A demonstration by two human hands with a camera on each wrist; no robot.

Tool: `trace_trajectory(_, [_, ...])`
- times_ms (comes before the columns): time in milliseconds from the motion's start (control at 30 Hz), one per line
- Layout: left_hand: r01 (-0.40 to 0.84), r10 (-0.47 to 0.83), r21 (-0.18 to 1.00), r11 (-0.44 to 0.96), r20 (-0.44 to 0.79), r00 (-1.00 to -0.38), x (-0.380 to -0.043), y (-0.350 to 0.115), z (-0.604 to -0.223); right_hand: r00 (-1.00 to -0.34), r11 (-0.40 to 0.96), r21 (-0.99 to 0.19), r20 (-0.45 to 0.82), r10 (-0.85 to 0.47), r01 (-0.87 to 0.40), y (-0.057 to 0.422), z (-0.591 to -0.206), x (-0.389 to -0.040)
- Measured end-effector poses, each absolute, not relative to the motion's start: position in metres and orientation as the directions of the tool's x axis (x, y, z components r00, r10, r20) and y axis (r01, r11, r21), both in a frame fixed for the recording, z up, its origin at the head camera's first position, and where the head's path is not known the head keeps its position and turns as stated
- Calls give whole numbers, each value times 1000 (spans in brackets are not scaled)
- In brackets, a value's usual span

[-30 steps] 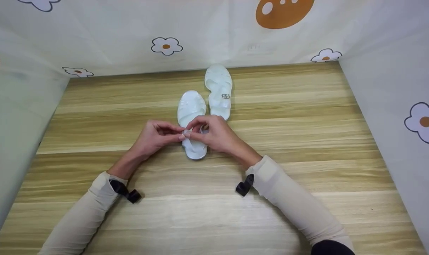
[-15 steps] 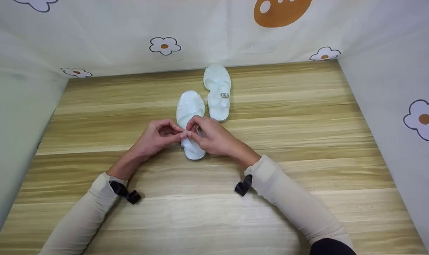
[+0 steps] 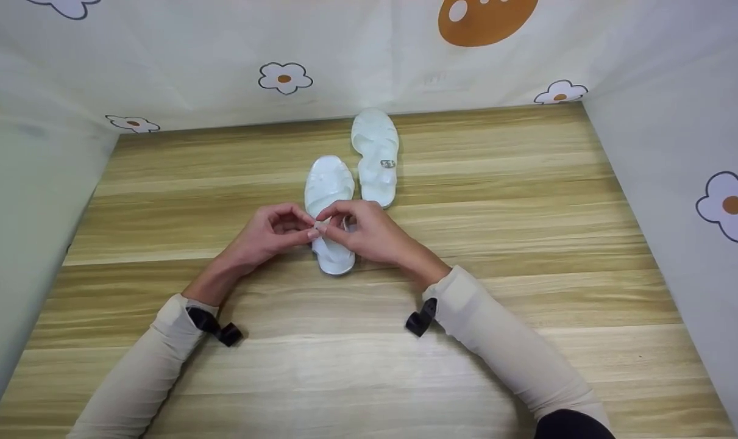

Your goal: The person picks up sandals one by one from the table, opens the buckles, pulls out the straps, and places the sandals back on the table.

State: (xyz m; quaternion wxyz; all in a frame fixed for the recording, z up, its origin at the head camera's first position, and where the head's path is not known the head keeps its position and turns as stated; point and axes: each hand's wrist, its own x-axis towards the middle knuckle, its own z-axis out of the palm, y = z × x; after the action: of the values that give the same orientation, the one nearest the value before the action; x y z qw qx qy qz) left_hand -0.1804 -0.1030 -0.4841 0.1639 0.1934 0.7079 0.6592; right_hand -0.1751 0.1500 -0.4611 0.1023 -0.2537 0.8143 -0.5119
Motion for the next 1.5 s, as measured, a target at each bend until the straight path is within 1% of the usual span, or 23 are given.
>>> trace_trajectory(167, [49,494,997,58,13,-869,-181,-103,-484,-849,352,-874,119,-516,-336,150,-462,-176])
trace_trajectory(300, [67,483,996,67,27,-875,-181,-101,-484,-843,357,-864,130,-523,-355,149,-462,-175])
trace_trajectory(467, [94,472,994,62,53,-880,-180,-100,-484,-847,367,-861,128,-515,-353,148,-463,-174])
trace_trajectory(667, [97,469,994,59,58,-881,-181,-101,-485,-848,370,-859,128,-514,-353,148,-463,-174])
trace_trajectory(900, [69,445,994,80,26,-895,-180,-101,-486,-855,373,-877,77,-513,-303,149,-460,-174])
trace_trajectory(1000, [68,431,993,98,19,-902,-180,-101,-486,-854,370,-877,83,-514,-308,149,-460,-175])
trace_trajectory(1300, [144,449,983,112,79,-890,-180,-99,-486,-856,382,-863,104,-506,-330,147,-461,-174])
trace_trajectory(1500, [137,453,982,130,64,-889,-179,-99,-483,-874,377,-885,65,-482,-274,148,-461,-174])
